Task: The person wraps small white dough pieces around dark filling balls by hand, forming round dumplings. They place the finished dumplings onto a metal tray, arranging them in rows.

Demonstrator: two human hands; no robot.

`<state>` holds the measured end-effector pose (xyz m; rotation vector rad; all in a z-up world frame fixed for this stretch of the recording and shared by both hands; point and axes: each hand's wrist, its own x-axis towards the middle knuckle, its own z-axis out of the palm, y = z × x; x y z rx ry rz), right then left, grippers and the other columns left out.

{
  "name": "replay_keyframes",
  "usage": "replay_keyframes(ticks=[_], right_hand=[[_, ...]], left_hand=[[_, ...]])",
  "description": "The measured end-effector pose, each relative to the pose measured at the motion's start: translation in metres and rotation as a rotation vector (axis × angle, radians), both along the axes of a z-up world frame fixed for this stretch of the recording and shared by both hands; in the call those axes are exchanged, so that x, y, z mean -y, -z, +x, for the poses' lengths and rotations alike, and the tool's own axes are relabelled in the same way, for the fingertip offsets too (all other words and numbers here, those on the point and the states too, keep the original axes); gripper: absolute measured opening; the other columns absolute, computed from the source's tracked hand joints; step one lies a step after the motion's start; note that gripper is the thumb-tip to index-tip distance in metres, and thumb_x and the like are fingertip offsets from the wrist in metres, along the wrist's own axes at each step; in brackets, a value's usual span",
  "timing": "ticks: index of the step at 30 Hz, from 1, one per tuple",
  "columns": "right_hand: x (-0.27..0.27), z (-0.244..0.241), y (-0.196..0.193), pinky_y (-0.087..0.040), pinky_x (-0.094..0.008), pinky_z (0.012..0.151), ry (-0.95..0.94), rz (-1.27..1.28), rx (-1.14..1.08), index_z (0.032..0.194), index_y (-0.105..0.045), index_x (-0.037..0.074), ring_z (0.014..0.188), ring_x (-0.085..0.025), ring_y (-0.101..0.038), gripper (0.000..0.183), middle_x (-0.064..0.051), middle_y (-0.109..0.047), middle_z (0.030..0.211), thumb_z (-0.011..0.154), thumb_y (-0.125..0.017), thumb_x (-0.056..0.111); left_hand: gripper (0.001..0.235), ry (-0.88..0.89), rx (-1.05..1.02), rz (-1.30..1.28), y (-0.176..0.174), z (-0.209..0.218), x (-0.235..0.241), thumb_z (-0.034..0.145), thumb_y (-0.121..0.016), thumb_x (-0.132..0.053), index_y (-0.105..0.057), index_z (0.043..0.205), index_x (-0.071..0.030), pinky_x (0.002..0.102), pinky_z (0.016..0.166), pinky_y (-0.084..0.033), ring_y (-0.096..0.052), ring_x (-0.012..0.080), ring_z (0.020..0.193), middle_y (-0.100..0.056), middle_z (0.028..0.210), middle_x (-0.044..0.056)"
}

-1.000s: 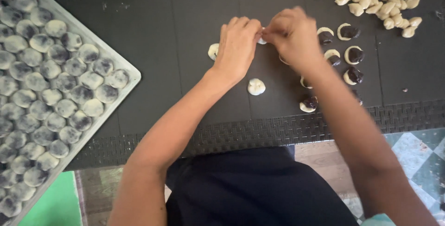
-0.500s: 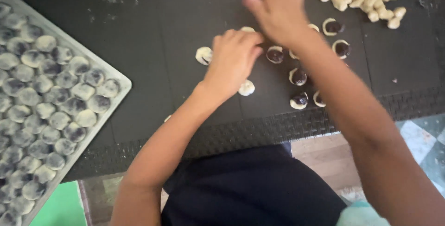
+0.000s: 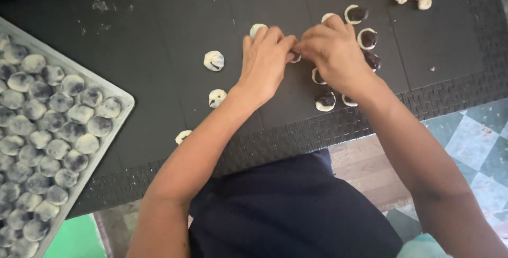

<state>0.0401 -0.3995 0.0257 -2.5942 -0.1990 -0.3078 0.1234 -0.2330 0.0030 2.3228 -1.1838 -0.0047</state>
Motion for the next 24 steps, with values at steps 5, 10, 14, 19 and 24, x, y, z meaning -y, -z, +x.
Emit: replay_keyframes(ticks=[5,10,14,19,24], right_hand=[[-0.016,-0.008,-0.004,-0.032,-0.044,0.075,0.090,-0.161,0.054,0.116,-0.065,0.012,0.088,-0.026,-0.043,0.035,0.002,-0.070,0.114,0.083,-0.072,0.020],[-0.016,0.000,0.012,-0.030,-0.039,0.074,0.013,-0.102,0.198,0.091,-0.070,0.010,0.085,-0.022,-0.045,0.006,0.003,-0.067,0.088,0.089,-0.076,0.011],[-0.038,0.012,-0.025,-0.044,-0.037,0.079,-0.199,0.060,0.367,0.098,-0.066,-0.005,0.086,-0.030,-0.048,0.003,-0.011,-0.069,0.095,0.097,-0.068,-0.008],[-0.074,0.032,-0.035,-0.049,-0.039,0.084,-0.312,-0.099,0.411,0.113,-0.058,-0.004,0.093,-0.033,-0.052,0.040,-0.014,-0.060,0.102,0.091,-0.084,0.017],[-0.123,0.056,-0.038,-0.048,-0.036,0.071,-0.501,0.017,0.617,0.088,-0.058,-0.006,0.072,-0.029,-0.052,0.020,-0.014,-0.060,0.084,0.099,-0.072,0.002]], left_hand=[[0.021,0.081,0.162,-0.097,-0.009,-0.002,-0.007,0.086,-0.062,-0.003,-0.045,0.091,-0.014,0.040,0.071,-0.029,-0.046,0.0238,0.091,-0.049,0.101,-0.001],[0.039,0.101,0.198,-0.035,-0.010,-0.004,-0.017,0.082,-0.072,-0.004,-0.043,0.105,-0.015,0.037,0.075,-0.031,-0.050,0.0226,0.084,-0.058,0.081,-0.001],[0.010,-0.001,-0.072,-0.067,-0.009,0.009,-0.030,0.090,-0.063,-0.024,-0.066,0.096,-0.017,0.048,0.062,-0.036,-0.059,0.0350,0.073,-0.068,0.075,0.005],[0.022,-0.300,-0.742,-0.254,-0.067,0.007,-0.082,0.085,-0.063,-0.036,-0.067,0.074,-0.018,0.023,0.067,-0.042,-0.059,0.0061,0.063,-0.065,0.062,-0.007],[0.053,-0.424,-1.164,-0.429,-0.084,-0.003,-0.130,0.079,-0.051,-0.054,-0.074,0.094,-0.009,0.024,0.073,-0.055,-0.064,0.0142,0.090,-0.059,0.122,0.000]])
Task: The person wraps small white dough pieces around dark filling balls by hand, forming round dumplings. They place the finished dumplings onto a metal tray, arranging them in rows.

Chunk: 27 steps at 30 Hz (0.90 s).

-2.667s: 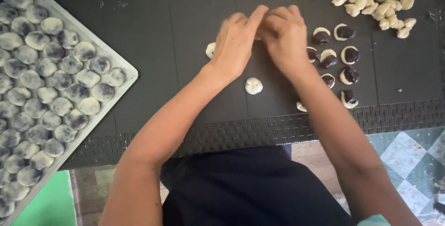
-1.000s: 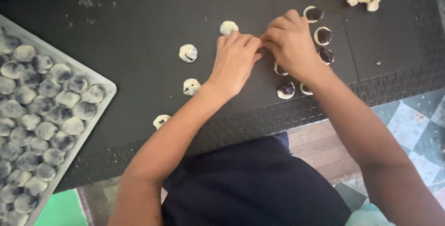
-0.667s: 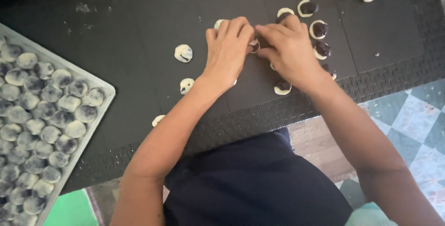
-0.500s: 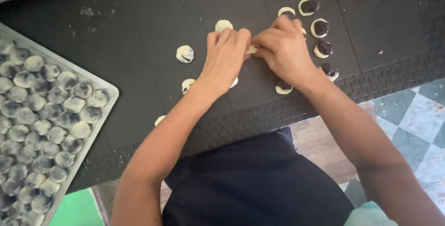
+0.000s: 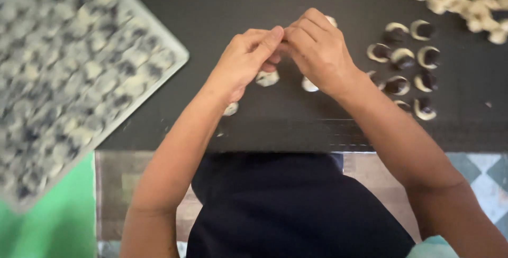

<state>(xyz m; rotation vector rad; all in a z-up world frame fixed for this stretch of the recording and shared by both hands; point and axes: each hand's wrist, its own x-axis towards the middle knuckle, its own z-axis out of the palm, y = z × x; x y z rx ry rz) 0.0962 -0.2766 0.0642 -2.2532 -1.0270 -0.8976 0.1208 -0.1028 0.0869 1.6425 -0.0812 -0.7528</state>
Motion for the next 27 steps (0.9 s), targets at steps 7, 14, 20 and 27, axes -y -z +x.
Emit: replay_keyframes(ticks=[7,14,20,27], right_hand=[[-0.054,-0.004,0.002,-0.050,-0.036,0.081,-0.056,0.014,-0.362,0.130,-0.057,0.004,0.097,-0.028,-0.056,0.028,-0.009,-0.063,0.106,0.103,-0.062,0.006],[-0.080,0.005,0.038,-0.052,-0.037,0.063,-0.164,0.100,-0.273,0.093,-0.072,0.001,0.076,-0.028,-0.060,0.011,-0.010,-0.062,0.080,0.092,-0.077,0.010],[-0.090,0.017,0.062,-0.040,-0.039,0.073,-0.083,-0.019,-0.334,0.093,-0.065,0.007,0.083,-0.027,-0.051,0.020,-0.005,-0.058,0.087,0.089,-0.079,0.021],[-0.087,0.017,0.048,-0.038,-0.038,0.079,-0.066,-0.047,-0.357,0.088,-0.069,0.010,0.091,-0.025,-0.050,0.017,-0.003,-0.060,0.090,0.092,-0.078,0.024]], left_hand=[[0.017,-0.411,-0.068,-0.423,0.038,-0.008,-0.061,0.092,-0.061,-0.018,-0.065,0.104,-0.006,0.025,0.060,-0.056,-0.062,0.0139,0.065,-0.067,0.086,0.007],[0.011,-0.148,0.749,0.441,0.099,-0.002,-0.082,0.092,-0.063,-0.029,-0.070,0.094,-0.022,0.042,0.069,-0.056,-0.067,0.0307,0.077,-0.059,0.076,0.008],[0.051,-0.114,0.681,0.446,0.050,-0.034,-0.087,0.098,-0.045,-0.005,-0.027,0.146,-0.007,0.052,0.086,-0.052,-0.063,0.0382,0.092,-0.057,0.091,0.017],[0.037,-0.147,1.047,0.659,0.077,-0.042,-0.094,0.099,-0.044,-0.006,-0.043,0.136,-0.007,0.045,0.081,-0.051,-0.061,0.0336,0.096,-0.063,0.099,0.015]])
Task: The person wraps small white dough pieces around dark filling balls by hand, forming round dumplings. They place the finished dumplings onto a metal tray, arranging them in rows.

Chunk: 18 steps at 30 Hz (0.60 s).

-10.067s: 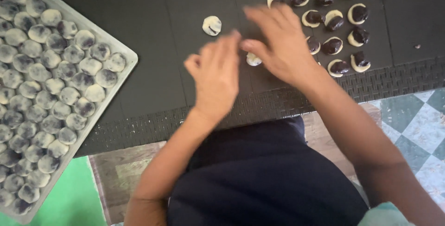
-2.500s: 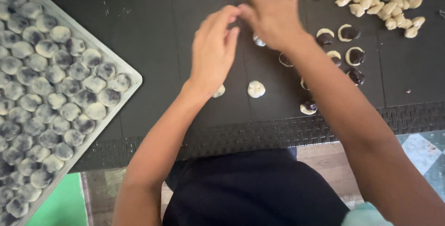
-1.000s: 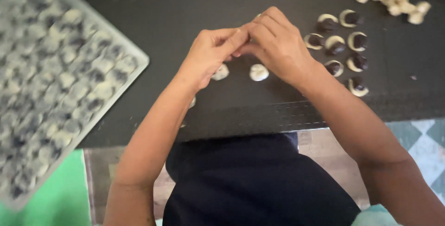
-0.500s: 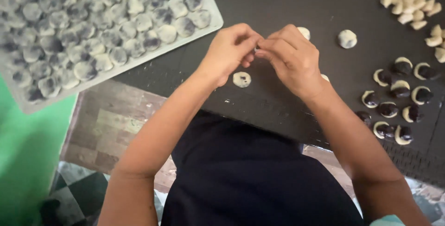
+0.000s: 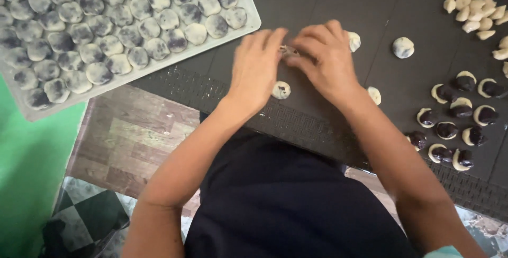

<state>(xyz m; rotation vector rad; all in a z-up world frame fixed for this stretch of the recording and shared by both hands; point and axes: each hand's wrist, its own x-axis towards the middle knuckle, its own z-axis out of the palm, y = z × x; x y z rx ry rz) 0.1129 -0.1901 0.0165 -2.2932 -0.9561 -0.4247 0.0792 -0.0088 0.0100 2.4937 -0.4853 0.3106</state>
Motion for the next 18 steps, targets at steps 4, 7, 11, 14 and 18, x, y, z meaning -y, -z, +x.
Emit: replay_keyframes(ticks=[4,7,11,14,18], right_hand=[[0.007,-0.008,0.012,-0.039,-0.036,0.075,0.052,-0.137,-0.005,0.098,-0.069,0.006,0.089,-0.024,-0.050,0.023,-0.006,-0.061,0.091,0.084,-0.083,0.018],[0.003,-0.002,0.019,-0.042,-0.038,0.072,0.048,-0.079,-0.024,0.086,-0.067,0.007,0.082,-0.025,-0.053,0.019,-0.005,-0.059,0.079,0.083,-0.084,0.015],[-0.005,-0.002,0.011,-0.049,-0.033,0.073,0.052,0.152,-0.260,0.097,-0.071,0.011,0.086,-0.022,-0.060,0.020,-0.002,-0.064,0.088,0.082,-0.084,0.010],[0.000,0.005,0.024,-0.049,-0.034,0.076,0.020,0.125,-0.199,0.091,-0.076,0.012,0.084,-0.023,-0.056,0.011,-0.003,-0.067,0.090,0.085,-0.085,0.016],[-0.014,0.033,-0.002,-0.032,-0.042,0.090,-0.122,-0.018,-0.116,0.103,-0.074,0.008,0.109,-0.025,-0.058,0.020,-0.007,-0.069,0.112,0.100,-0.067,0.027]], left_hand=[[0.022,-0.062,-0.081,0.035,0.019,0.000,-0.005,0.097,-0.054,-0.029,-0.054,0.113,-0.014,0.040,0.072,-0.044,-0.055,0.0262,0.090,-0.054,0.092,0.003],[0.015,-0.041,-0.023,0.010,0.025,0.003,0.001,0.097,-0.053,-0.027,-0.055,0.107,-0.016,0.038,0.070,-0.044,-0.054,0.0241,0.087,-0.052,0.087,0.001],[0.010,-0.018,0.169,0.100,0.027,-0.003,0.005,0.099,-0.048,-0.021,-0.055,0.102,-0.015,0.033,0.068,-0.040,-0.050,0.0196,0.088,-0.049,0.092,0.000],[0.015,-0.044,0.286,0.196,0.023,-0.009,0.003,0.098,-0.052,-0.015,-0.063,0.107,-0.010,0.034,0.074,-0.037,-0.053,0.0192,0.090,-0.055,0.096,0.004],[0.027,-0.161,0.172,0.250,-0.009,-0.020,-0.013,0.095,-0.046,-0.018,-0.054,0.121,-0.014,0.038,0.073,-0.031,-0.055,0.0225,0.085,-0.057,0.111,-0.001]])
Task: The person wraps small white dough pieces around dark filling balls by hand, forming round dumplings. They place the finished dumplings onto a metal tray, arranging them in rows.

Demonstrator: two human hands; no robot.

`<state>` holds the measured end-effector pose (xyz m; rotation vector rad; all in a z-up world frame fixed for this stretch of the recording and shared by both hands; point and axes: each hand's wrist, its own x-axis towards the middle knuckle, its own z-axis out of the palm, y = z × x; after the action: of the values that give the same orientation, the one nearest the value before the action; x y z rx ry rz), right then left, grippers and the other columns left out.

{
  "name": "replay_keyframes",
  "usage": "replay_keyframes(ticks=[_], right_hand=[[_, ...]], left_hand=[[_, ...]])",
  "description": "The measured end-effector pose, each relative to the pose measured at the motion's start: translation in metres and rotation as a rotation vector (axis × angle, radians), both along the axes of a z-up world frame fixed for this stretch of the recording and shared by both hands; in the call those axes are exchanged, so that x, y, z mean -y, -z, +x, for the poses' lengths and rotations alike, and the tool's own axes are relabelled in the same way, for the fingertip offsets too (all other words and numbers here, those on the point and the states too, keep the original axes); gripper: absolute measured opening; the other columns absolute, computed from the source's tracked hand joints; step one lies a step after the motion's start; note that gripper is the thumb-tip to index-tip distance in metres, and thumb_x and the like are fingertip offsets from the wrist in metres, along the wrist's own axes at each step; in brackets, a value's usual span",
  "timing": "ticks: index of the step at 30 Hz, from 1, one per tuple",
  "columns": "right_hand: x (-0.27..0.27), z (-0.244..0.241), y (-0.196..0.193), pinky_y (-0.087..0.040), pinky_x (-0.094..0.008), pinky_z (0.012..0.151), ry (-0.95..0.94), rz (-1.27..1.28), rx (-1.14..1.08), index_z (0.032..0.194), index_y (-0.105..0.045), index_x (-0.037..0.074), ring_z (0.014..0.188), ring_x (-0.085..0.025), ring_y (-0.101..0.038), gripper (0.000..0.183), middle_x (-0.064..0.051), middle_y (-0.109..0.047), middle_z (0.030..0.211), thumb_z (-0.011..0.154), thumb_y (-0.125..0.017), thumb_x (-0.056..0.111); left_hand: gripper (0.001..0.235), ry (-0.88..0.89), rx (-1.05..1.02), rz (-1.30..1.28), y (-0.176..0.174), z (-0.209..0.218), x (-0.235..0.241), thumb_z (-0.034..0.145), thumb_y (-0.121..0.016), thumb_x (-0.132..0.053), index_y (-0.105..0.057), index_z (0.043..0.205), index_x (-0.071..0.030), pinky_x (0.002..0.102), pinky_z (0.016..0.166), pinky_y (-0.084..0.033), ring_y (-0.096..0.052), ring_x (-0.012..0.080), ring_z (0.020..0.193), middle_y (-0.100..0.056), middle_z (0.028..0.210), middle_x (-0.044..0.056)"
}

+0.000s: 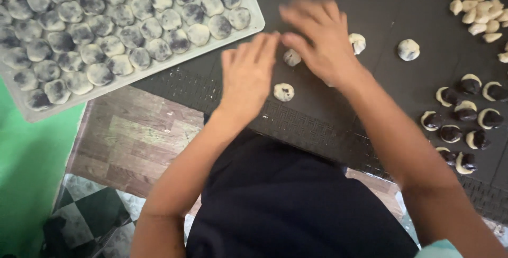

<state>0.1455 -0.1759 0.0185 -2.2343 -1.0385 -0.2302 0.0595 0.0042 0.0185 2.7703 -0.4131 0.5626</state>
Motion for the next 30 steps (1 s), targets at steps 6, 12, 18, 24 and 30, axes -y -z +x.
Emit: replay_keyframes(ticks=[6,12,18,24,30], right_hand=[[-0.042,0.021,0.003,-0.010,-0.067,0.111,0.105,-0.558,0.029,0.159,-0.016,0.019,0.148,-0.036,-0.008,0.080,-0.009,-0.010,0.163,0.096,-0.008,0.069],[-0.038,0.019,0.003,-0.016,-0.069,0.107,0.147,-0.599,0.149,0.161,-0.019,0.025,0.147,-0.035,-0.011,0.069,-0.008,-0.012,0.162,0.104,-0.014,0.064],[0.009,-0.014,-0.014,-0.039,-0.051,0.079,0.177,-0.582,0.304,0.140,-0.049,0.010,0.121,-0.034,-0.043,0.041,-0.006,-0.046,0.141,0.106,-0.046,0.033],[0.016,-0.022,0.000,-0.038,-0.044,0.096,0.016,-0.331,0.012,0.100,-0.064,0.011,0.113,-0.032,-0.056,0.018,-0.011,-0.065,0.123,0.096,-0.063,0.028],[-0.061,-0.009,-0.047,-0.046,-0.024,0.078,0.298,-0.554,-0.557,0.098,-0.070,0.022,0.073,-0.010,-0.067,0.021,0.005,-0.073,0.081,0.081,-0.075,0.033]], left_hand=[[0.042,-0.098,-0.182,-0.185,-0.022,-0.023,-0.020,0.099,-0.052,-0.017,-0.044,0.140,-0.015,0.041,0.078,-0.038,-0.054,0.0277,0.098,-0.054,0.136,0.002],[0.028,-0.072,-0.049,-0.021,0.009,-0.035,0.012,0.094,-0.058,-0.032,-0.061,0.116,-0.016,0.042,0.069,-0.039,-0.053,0.0263,0.085,-0.061,0.102,0.001],[0.017,-0.067,0.129,-0.036,0.005,-0.047,0.022,0.089,-0.069,-0.028,-0.060,0.096,-0.015,0.039,0.071,-0.037,-0.051,0.0240,0.088,-0.059,0.110,0.001],[0.009,0.015,0.011,-0.170,0.020,-0.050,0.013,0.086,-0.057,-0.024,-0.059,0.085,-0.016,0.047,0.063,-0.035,-0.056,0.0285,0.077,-0.060,0.082,0.005],[0.030,0.164,-0.581,-0.856,-0.040,-0.057,-0.130,0.095,-0.045,-0.037,-0.055,0.117,-0.018,0.035,0.091,-0.047,-0.068,0.0227,0.101,-0.063,0.120,0.001]])
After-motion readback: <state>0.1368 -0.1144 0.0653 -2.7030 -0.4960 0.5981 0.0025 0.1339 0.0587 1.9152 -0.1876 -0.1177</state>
